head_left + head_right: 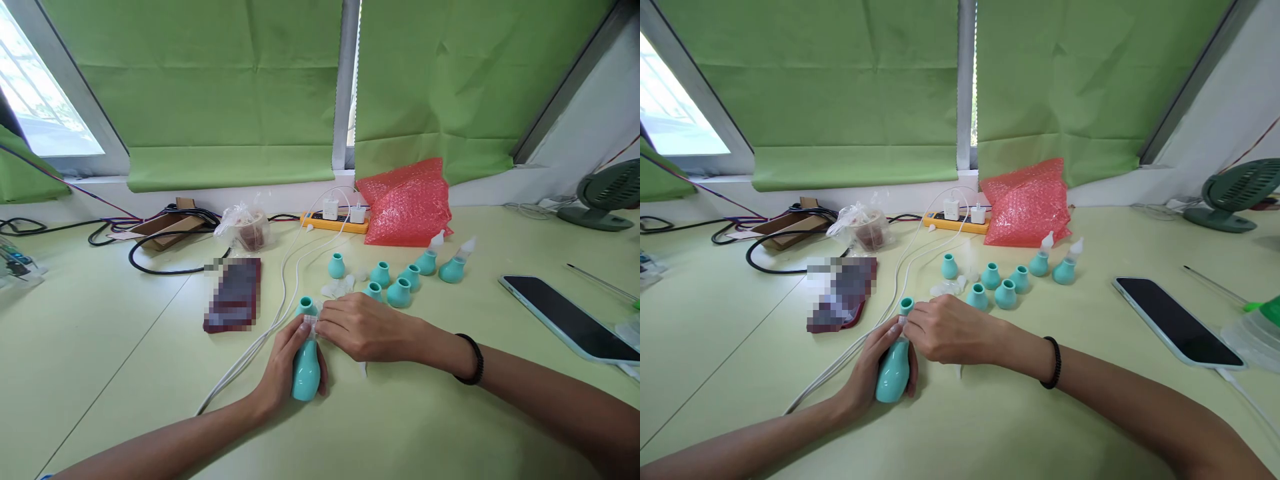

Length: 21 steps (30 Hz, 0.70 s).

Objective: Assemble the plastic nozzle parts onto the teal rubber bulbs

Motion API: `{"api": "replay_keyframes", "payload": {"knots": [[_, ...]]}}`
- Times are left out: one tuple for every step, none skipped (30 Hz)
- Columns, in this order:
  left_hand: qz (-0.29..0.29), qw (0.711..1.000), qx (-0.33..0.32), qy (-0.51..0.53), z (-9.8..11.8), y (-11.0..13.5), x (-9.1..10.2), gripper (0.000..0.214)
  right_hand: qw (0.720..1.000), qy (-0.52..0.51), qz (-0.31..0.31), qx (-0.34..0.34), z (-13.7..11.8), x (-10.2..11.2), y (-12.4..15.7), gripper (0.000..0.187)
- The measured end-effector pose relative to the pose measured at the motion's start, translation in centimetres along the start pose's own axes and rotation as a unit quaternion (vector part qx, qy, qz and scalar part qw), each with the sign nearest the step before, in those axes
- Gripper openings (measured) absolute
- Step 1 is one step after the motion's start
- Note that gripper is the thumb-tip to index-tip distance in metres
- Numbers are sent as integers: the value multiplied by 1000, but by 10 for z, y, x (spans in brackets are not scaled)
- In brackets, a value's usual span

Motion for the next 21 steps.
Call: {"api": "replay_keyframes", "payload": {"knots": [[3, 1000, 3, 2, 0, 0, 0, 19, 1000, 4, -3, 0, 0, -1, 0, 26], [4, 1000, 7, 4, 0, 0, 1, 19, 1000, 4, -7, -1, 1, -2, 0, 26], [4, 1000, 12, 7, 0, 0, 1, 19, 1000, 0, -12, -3, 1, -4, 0, 26], [2, 1000, 16, 10, -1, 0, 1, 18, 1000, -8, -18, -8, 2, -5, 0, 25], [-2, 1000, 19, 14, -1, 0, 1, 18, 999, -19, -23, -14, 3, -5, 0, 25], [-7, 1000, 20, 17, -1, 0, 1, 18, 999, -33, -28, -23, 5, -5, 1, 24], [-12, 1000, 20, 19, -1, 0, 1, 17, 998, -52, -33, -34, 6, -4, 1, 24], [-17, 999, 21, 21, -2, 0, 0, 17, 995, -78, -38, -48, 8, -3, 2, 23], [-23, 999, 21, 22, -2, -1, 0, 17, 991, -112, -40, -62, 11, -1, 4, 22], [-28, 999, 22, 23, -2, -1, 0, 17, 985, -153, -39, -76, 13, 1, 5, 20], [-33, 999, 23, 24, -3, -1, -1, 17, 976, -197, -37, -89, 15, 3, 6, 17], [-38, 999, 24, 24, -3, -1, -1, 17, 965, -240, -34, -101, 18, 5, 7, 14], [-42, 998, 25, 25, -4, -1, -2, 17, 954, -278, -30, -112, 20, 6, 8, 11], [-46, 998, 26, 26, -4, -1, -2, 17, 943, -310, -27, -121, 22, 7, 9, 10], [-50, 998, 28, 28, -5, -1, -2, 18, 933, -336, -24, -128, 24, 7, 10, 9], [-53, 998, 30, 30, -6, -1, -2, 18, 923, -361, -21, -133, 26, 7, 10, 8], [-56, 997, 32, 32, -6, -1, -2, 18, 913, -385, -16, -134, 27, 7, 10, 7], [-59, 997, 32, 34, -7, -1, -2, 19, 903, -408, -11, -133, 28, 6, 10, 7], [-61, 997, 32, 35, -7, 0, -2, 19, 893, -430, -6, -130, 29, 6, 10, 6], [-62, 997, 32, 35, -7, 0, -2, 19, 884, -449, -3, -128, 30, 5, 10, 6], [-62, 997, 30, 35, -7, 1, -2, 19, 875, -466, -1, -128, 30, 4, 10, 6]]}}
Point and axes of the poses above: each hand's wrist, its own y-axis away from the middle knuckle, its own x-axis out of the back of the hand, z = x × y, the point moved 5 cm from there along -y, towards the middle knuckle, and after that the axes turned 9 degrees about x, right-handed, at the moved point
